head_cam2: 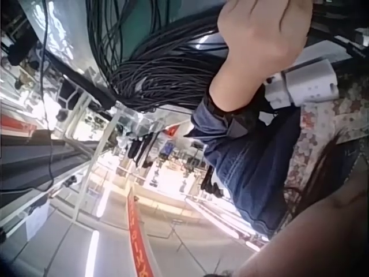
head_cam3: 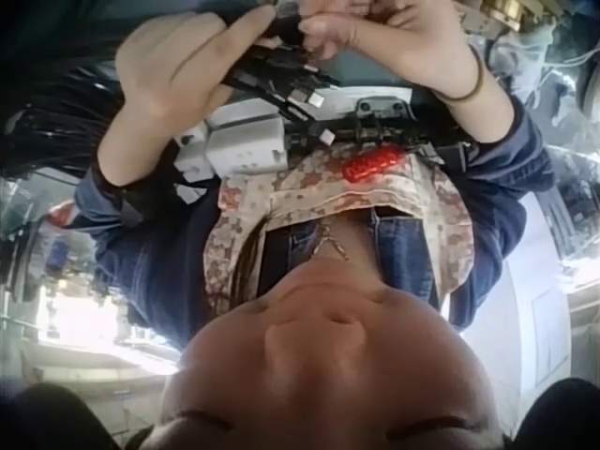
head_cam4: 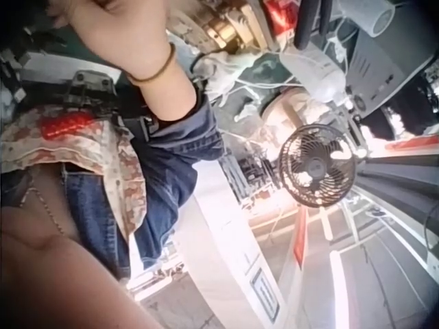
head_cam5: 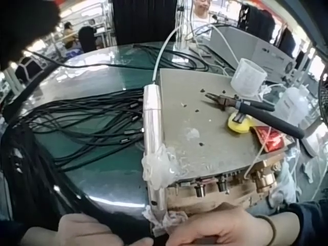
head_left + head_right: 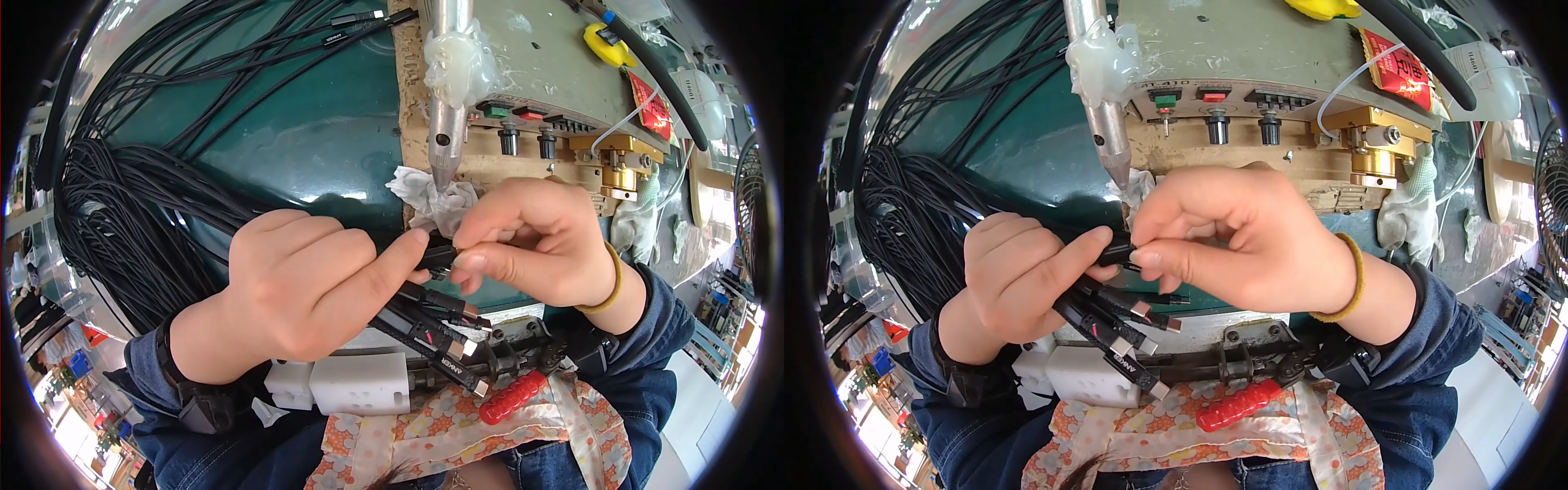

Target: The person picks up a cable from a bundle, inserts the connector into a machine, and pulls a lever. After removing the cable, the person applies a substance from a dispenser to the connector and presses a small component onto it by hand.

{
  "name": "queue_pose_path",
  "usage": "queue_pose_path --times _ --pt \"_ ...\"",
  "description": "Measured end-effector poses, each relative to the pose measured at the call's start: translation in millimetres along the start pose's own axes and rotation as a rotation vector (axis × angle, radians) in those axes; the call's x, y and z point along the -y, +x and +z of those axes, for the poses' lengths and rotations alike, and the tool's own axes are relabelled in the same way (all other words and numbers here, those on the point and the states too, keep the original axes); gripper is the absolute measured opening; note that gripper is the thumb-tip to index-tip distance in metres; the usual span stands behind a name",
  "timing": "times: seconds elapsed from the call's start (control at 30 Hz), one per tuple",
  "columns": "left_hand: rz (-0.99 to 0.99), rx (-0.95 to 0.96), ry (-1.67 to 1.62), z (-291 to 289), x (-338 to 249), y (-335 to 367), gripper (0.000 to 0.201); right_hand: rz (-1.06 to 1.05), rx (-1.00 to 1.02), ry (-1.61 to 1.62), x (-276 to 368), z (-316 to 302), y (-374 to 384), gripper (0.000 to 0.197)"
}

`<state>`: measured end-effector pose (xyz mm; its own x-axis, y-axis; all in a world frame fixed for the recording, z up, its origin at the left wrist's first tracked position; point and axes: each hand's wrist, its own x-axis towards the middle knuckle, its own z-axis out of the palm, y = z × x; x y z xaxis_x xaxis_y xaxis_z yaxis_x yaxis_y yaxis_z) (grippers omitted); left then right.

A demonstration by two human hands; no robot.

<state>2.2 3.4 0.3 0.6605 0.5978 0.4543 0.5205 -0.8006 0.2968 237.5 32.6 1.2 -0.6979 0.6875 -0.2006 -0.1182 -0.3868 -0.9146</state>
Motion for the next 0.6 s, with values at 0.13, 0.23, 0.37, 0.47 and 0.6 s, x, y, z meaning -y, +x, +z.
queue_pose_path --times 0.13,0.23,0.37,0.47,0.6 --pt "-0.019 -0.019 -0.092 8 6 3 0.027 -0.472 0.127 -0.908 13 -6 6 0.013" --pt "-0.052 -0.023 -0.125 12 6 6 0.029 -0.708 0.144 -0.860 1 -3 7 0.013" --pt "-0.174 0.024 -0.109 6 -1 4 0.028 -0.459 -0.014 -0.919 0 -5 5 0.012" --pt "-0.156 0.005 -0.112 8 2 0 0.028 -0.119 -0.153 -0.364 -11 0 6 0.011" --pt "-0.094 -0.073 -0.012 11 5 -1 0.028 0.097 -0.229 0.026 -7 1 11 0.010"
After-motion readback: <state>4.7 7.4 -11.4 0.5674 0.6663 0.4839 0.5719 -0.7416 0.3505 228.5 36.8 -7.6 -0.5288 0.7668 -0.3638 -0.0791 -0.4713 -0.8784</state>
